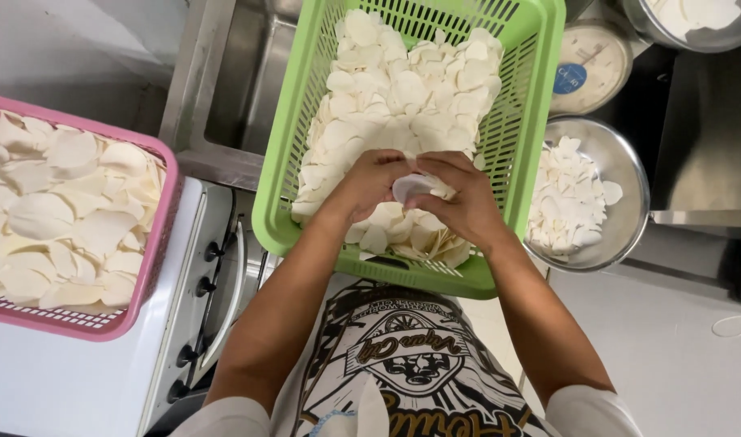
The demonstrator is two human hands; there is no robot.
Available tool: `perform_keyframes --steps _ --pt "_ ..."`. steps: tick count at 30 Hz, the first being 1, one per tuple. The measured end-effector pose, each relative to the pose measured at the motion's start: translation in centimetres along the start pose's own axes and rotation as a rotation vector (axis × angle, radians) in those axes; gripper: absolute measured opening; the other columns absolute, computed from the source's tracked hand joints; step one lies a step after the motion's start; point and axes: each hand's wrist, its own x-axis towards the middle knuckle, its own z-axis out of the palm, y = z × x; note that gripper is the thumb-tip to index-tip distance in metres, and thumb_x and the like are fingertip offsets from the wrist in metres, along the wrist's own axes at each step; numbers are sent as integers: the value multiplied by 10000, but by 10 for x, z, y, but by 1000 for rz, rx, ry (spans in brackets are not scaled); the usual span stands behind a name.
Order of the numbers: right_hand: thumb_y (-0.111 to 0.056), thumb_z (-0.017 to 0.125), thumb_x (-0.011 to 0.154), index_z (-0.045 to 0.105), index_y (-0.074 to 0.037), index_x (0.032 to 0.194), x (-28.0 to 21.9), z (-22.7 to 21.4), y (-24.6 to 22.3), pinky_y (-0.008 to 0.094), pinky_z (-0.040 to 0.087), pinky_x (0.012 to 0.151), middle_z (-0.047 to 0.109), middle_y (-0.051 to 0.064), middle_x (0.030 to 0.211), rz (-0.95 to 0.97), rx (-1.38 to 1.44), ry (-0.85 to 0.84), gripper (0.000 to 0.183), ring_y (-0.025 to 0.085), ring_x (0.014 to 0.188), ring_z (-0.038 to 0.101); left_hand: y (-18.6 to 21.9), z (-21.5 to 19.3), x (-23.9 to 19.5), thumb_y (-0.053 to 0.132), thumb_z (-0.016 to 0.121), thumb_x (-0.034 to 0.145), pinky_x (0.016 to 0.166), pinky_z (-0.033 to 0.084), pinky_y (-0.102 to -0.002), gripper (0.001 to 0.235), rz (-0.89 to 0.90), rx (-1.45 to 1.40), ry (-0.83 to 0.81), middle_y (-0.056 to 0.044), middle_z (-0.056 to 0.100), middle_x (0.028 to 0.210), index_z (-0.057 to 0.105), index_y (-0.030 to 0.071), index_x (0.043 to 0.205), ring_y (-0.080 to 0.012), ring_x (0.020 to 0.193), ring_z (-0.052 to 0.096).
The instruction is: The person picks up white, thin, round slices from a green basket, separates them by hand, and places them into a metal bowl. The process is repeated continuously throughout the video.
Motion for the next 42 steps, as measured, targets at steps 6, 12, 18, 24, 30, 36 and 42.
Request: perform_keyframes --steps 6,12,18,24,30,36,42 --pt "-33 717 979 675 -25 1297 -3 -10 40 344 592 923 709 105 1085 453 464 71 321 150 1034 650 -5 12 -3 142 699 905 546 550 -237 96 174 164 83 -22 584 749 696 66 847 -126 666 597" --pt "30 895 794 679 32 1192 -7 -7 69 272 585 795 703 55 883 590 662 81 452 118 851 680 -11 21 -6 178 683 944 669 517 -262 146 244 336 99 -53 681 829 753 59 991 -139 776 591" --pt "-20 858 871 701 20 1135 1 -16 51 265 598 760 738 89 917 577 653 36 309 104 832 680 -20 17 -6 173 688 947 663 503 -250 127 257 310 171 -49 670 812 754 67 975 -131 775 593" --pt "-19 792 936 700 32 1043 -5 -15 53 285 593 763 737 138 942 454 664 17 151 135 833 688 -1 25 -24 256 699 949 638 526 -245 189 208 207 184 -37 658 785 753 75 954 -122 741 607" --pt "43 770 925 747 41 1004 4 -30 29 386 569 874 740 205 1072 165 448 -4 82 262 1010 718 -2 28 -19 325 718 953 633 554 -217 263 156 157 140 -17 646 767 761 66 954 -104 721 612" --pt "39 724 964 733 26 1068 -5 -43 26 420 558 919 708 197 1093 121 389 94 105 273 1040 694 -16 28 -1 242 629 997 647 563 -258 249 150 268 210 -71 673 820 754 30 1038 -139 771 626" --pt "21 750 945 676 30 1188 -22 -46 44 303 556 884 712 78 958 441 587 137 254 117 919 651 -30 15 14 96 659 965 781 538 -293 174 240 279 236 -97 683 950 698 46 1127 -173 895 619"
